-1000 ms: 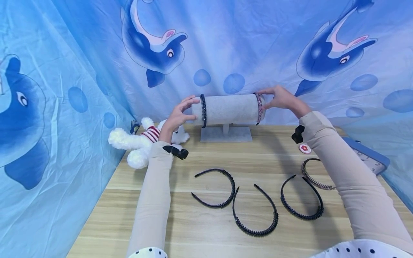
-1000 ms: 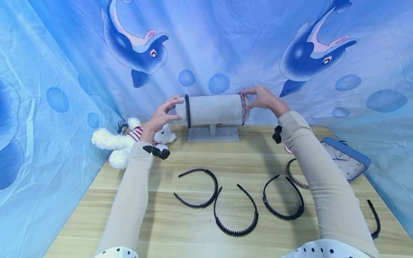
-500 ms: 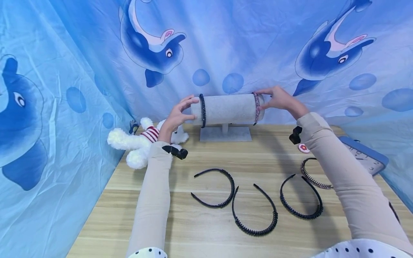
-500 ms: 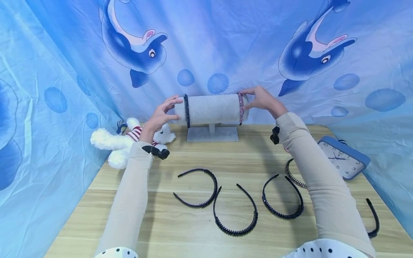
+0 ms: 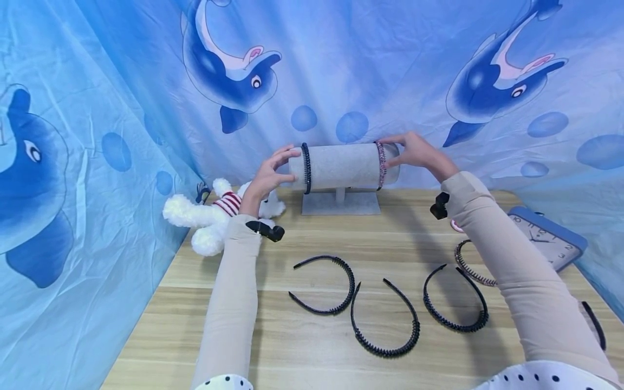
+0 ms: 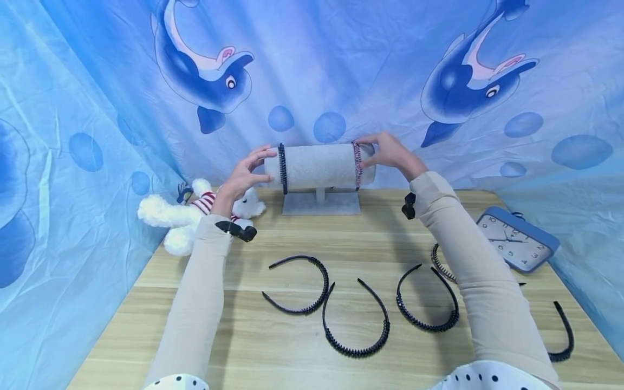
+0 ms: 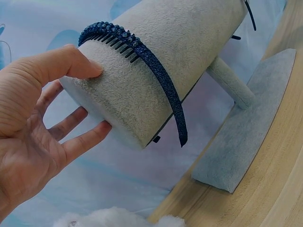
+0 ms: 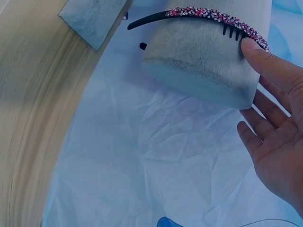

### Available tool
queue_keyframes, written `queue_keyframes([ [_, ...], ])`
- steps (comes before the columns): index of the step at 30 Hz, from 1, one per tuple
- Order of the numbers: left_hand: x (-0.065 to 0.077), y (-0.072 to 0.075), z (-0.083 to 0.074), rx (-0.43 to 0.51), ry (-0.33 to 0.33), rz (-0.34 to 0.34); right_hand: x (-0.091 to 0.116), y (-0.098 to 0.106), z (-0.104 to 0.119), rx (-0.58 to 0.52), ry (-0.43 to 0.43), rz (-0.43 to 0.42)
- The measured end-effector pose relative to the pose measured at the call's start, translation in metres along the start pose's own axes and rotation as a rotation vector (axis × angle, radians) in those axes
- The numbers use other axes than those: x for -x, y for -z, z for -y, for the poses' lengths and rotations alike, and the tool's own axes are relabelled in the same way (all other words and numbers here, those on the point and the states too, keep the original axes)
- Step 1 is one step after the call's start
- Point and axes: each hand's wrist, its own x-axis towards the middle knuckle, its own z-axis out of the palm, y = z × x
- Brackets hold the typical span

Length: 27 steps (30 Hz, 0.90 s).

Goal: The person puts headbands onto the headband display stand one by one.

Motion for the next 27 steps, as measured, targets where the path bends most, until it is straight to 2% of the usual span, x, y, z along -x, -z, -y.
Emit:
queue_keyframes([
  [11, 0.000, 0.001, -0.002, -0.003, 0.023, 0.018, -0.008, -0.005, 0.006, 0.015, 0.058, -0.019],
  [19, 0.012, 0.000, -0.028, 0.000, 0.035, 0.046, -0.013, -0.011, 0.015, -0.002, 0.067, -0.030],
  [22, 0.014, 0.000, -0.030, 0.003, 0.034, 0.049, -0.015, -0.013, 0.018, 0.003, 0.063, -0.031],
  [27, 0.007, 0.000, -0.016, 0.017, 0.023, 0.039, -0.018, -0.017, 0.023, 0.018, 0.065, -0.037],
])
